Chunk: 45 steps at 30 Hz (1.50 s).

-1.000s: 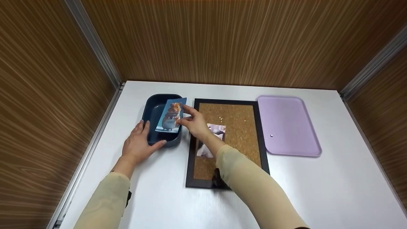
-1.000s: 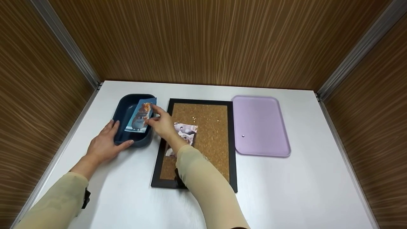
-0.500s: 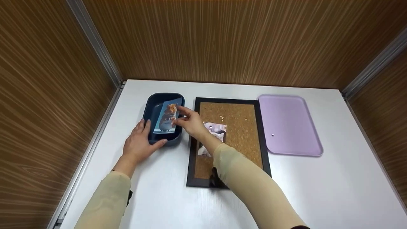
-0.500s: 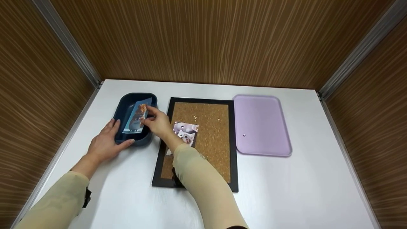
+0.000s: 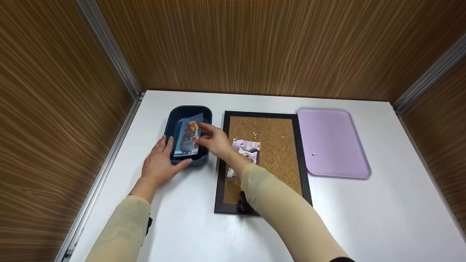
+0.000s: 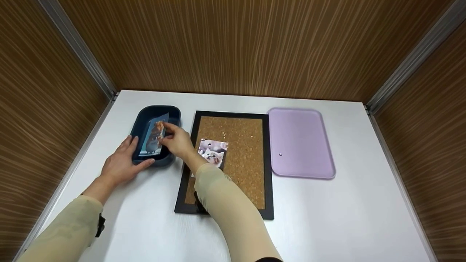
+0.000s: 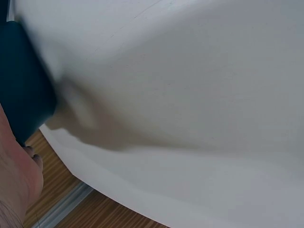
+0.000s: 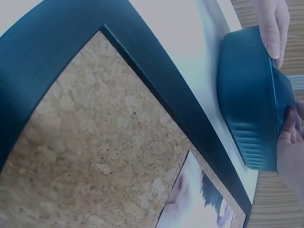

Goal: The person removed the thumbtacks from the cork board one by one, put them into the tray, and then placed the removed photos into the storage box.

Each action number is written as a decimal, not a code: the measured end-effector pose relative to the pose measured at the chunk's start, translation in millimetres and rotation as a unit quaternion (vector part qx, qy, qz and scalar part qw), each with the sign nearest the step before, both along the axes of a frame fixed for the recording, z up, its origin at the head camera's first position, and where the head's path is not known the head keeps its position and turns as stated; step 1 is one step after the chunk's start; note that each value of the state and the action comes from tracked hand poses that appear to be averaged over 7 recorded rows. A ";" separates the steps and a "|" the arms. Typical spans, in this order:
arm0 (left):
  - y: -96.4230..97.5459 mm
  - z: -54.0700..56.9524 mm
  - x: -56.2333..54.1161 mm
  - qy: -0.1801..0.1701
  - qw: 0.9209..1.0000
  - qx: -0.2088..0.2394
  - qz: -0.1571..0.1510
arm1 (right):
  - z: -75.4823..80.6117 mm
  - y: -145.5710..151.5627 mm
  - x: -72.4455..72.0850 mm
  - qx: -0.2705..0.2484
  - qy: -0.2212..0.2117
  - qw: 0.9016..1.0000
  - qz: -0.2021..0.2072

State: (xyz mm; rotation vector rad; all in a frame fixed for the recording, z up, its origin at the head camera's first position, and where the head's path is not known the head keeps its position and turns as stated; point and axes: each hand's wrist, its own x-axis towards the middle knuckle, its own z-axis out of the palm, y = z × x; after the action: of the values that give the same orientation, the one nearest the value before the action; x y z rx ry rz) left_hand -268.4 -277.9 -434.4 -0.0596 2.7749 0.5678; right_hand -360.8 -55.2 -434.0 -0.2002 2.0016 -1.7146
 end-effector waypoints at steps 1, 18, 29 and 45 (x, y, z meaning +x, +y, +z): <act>0.0 0.1 0.1 0.000 1.000 0.000 0.000 | -0.1 -0.6 -0.1 0.002 0.000 1.000 0.002; -0.3 0.1 0.2 0.016 1.000 0.001 0.002 | 2.8 -18.9 5.1 0.051 0.008 0.999 0.017; -0.4 0.0 -0.9 0.016 1.000 -0.002 -0.005 | 2.1 -24.0 5.8 0.092 0.040 0.994 0.038; 0.2 -0.2 -1.5 0.008 1.000 -0.001 -0.003 | 4.8 -23.2 3.6 0.093 0.043 0.994 0.047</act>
State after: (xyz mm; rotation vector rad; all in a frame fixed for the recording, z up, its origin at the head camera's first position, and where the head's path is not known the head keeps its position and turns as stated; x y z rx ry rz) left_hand -269.9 -277.7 -434.6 -0.0475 2.7910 0.5654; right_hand -357.1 -78.4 -429.2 -0.3022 2.1635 -1.4763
